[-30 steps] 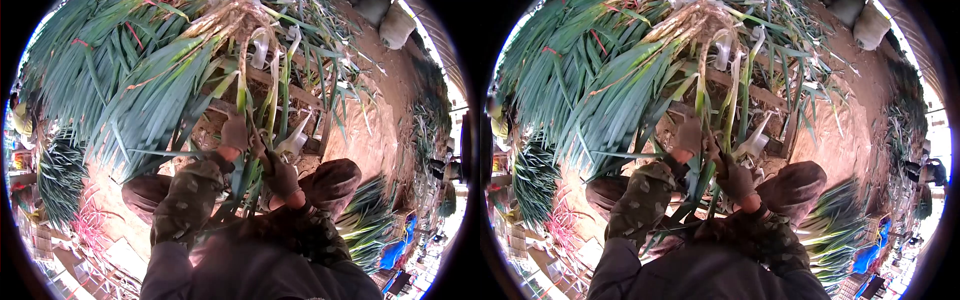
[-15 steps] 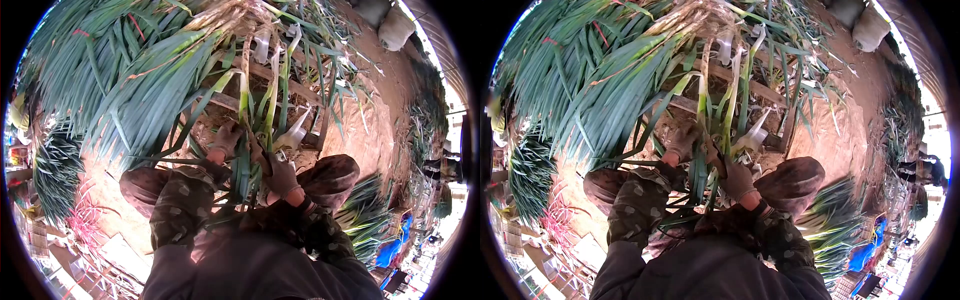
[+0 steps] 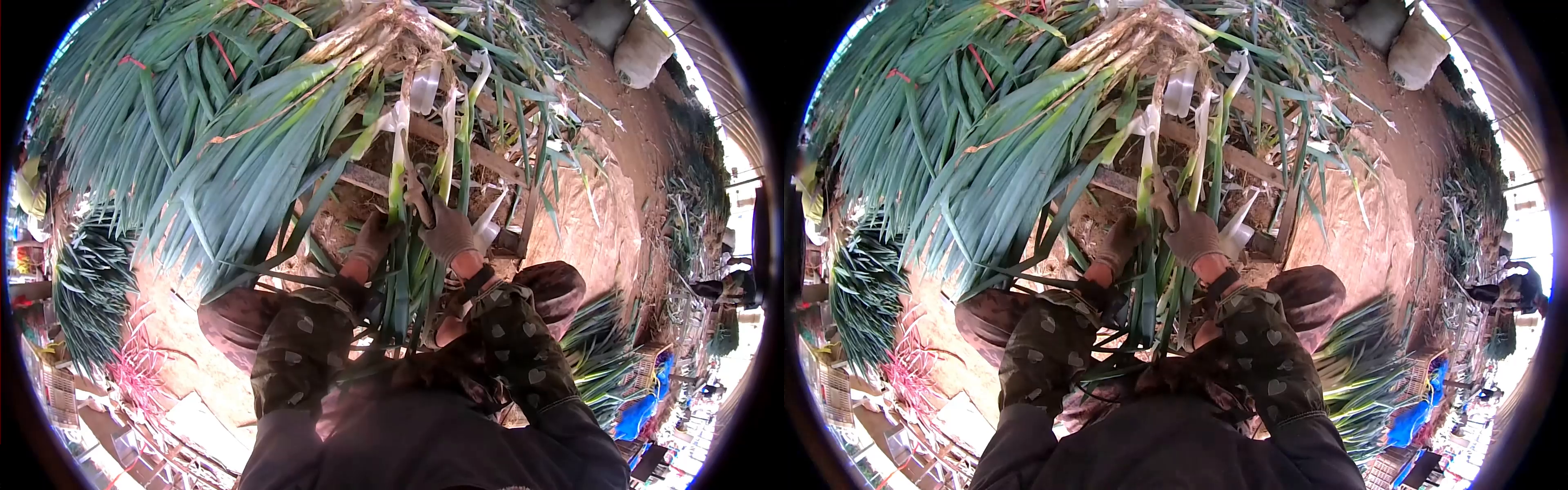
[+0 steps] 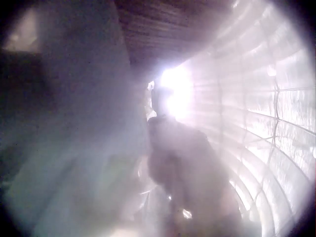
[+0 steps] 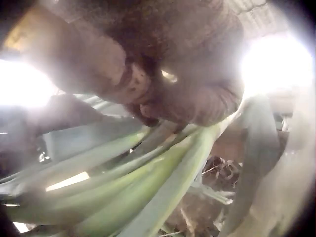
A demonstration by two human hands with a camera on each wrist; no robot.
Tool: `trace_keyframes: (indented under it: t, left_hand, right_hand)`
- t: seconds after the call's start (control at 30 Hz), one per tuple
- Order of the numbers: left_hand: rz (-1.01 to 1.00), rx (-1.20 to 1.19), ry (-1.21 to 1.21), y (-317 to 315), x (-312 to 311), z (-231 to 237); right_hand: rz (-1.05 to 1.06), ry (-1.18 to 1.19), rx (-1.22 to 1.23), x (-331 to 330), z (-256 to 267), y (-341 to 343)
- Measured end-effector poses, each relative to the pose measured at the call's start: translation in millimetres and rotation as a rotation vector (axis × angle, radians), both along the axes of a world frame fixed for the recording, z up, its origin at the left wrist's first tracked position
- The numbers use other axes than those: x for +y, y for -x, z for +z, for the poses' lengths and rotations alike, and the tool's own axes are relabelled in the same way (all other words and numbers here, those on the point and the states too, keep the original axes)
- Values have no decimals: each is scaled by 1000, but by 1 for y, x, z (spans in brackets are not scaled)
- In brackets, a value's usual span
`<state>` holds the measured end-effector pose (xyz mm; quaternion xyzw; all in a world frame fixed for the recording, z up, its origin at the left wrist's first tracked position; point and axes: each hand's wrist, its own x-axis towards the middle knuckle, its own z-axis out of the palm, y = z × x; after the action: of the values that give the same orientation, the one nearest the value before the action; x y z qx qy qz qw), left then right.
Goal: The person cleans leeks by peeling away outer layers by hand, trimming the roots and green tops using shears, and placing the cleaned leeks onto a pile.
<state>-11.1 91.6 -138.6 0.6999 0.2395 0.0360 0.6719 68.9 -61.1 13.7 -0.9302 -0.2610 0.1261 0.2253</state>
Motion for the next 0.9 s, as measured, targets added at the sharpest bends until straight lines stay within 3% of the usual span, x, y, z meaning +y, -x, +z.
trace_keyframes:
  t: [0.1,0.2,0.4,0.6,0.77,0.9]
  left_hand:
    - [-65,106,-20,2,1,16]
    - [-19,13,129,6,-5,18]
    - [-51,75,94,7,-7,33]
    - [39,67,146,9,-13,44]
    - [24,135,-236,4,-12,48]
    - [-17,197,-584,5,-6,71]
  right_hand:
    - [-9,13,-33,13,-1,-18]
    - [-31,16,-44,23,-5,-39]
    - [-61,13,-68,49,-7,-86]
    - [-134,-83,-118,76,-4,-133]
    - [-198,-77,-144,96,-10,-174]
    - [-149,-96,-84,77,-2,-150]
